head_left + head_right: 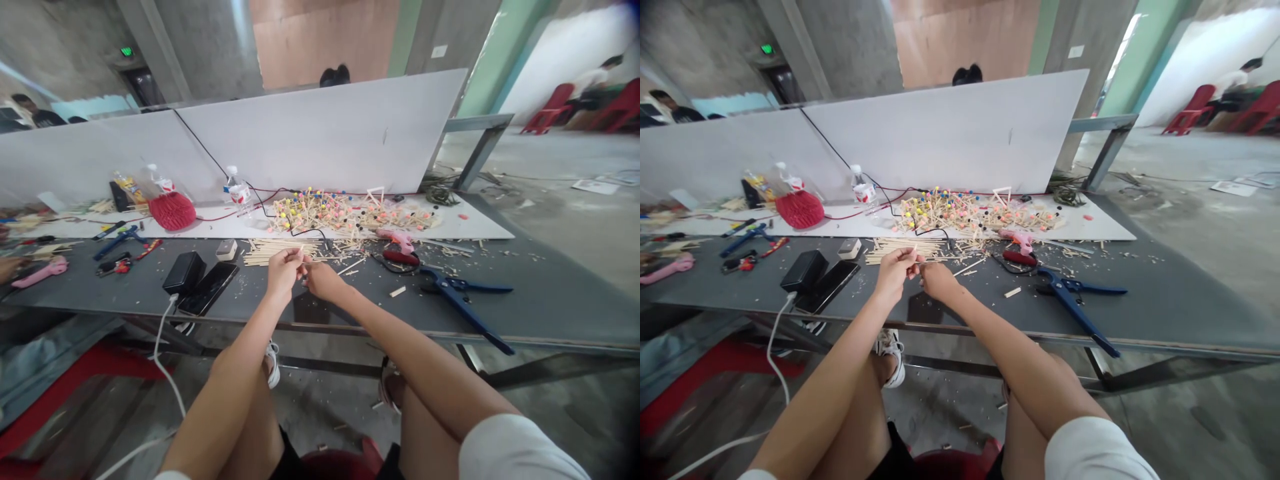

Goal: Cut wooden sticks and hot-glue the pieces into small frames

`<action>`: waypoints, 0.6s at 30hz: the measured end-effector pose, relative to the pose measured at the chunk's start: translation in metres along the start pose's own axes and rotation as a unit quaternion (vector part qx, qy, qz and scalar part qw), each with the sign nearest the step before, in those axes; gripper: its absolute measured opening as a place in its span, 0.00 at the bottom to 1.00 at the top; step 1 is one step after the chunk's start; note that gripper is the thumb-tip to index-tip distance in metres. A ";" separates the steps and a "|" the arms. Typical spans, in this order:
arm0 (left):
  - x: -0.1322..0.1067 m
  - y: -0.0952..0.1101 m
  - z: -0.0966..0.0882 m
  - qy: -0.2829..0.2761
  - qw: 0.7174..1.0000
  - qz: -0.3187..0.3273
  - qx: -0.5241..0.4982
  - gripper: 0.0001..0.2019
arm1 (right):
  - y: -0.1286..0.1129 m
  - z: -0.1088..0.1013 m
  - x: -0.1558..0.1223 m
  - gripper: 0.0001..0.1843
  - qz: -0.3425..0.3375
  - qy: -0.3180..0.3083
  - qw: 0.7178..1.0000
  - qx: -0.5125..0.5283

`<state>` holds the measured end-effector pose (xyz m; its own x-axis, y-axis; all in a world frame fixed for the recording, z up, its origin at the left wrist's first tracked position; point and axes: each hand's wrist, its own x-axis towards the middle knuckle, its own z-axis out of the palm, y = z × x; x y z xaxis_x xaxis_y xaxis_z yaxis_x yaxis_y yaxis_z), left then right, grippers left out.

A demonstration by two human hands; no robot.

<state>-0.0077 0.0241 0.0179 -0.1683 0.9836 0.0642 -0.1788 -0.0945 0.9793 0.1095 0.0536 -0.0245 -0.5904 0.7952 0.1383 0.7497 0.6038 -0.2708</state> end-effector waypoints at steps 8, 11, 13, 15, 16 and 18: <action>-0.007 0.005 0.000 -0.031 0.999 0.035 -0.028 0.16 | -0.012 -0.005 -0.003 0.12 -0.009 0.018 1.000 -0.007; -0.009 0.006 0.001 -0.009 0.998 0.052 -0.026 0.16 | -0.003 -0.032 -0.007 0.13 0.058 0.076 0.995 0.009; -0.013 0.007 0.003 -0.001 0.998 0.054 -0.025 0.16 | 0.001 -0.053 -0.016 0.14 0.107 0.135 0.984 0.034; -0.018 0.007 0.006 -0.009 0.998 0.052 -0.034 0.16 | -0.001 -0.070 -0.031 0.10 0.145 0.265 0.931 0.206; -0.021 0.008 0.008 -0.018 0.998 0.052 -0.042 0.16 | -0.004 -0.075 -0.039 0.09 0.141 0.299 0.898 0.291; -0.027 0.008 0.013 -0.037 0.996 0.055 -0.062 0.16 | -0.013 -0.080 -0.055 0.07 0.122 0.304 0.841 0.431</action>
<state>0.0079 -0.0012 0.0270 -0.1229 0.9745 0.1879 -0.2831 -0.2159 0.9345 0.1559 0.0060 0.0473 0.0080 0.9291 0.3696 0.1753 0.3626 -0.9153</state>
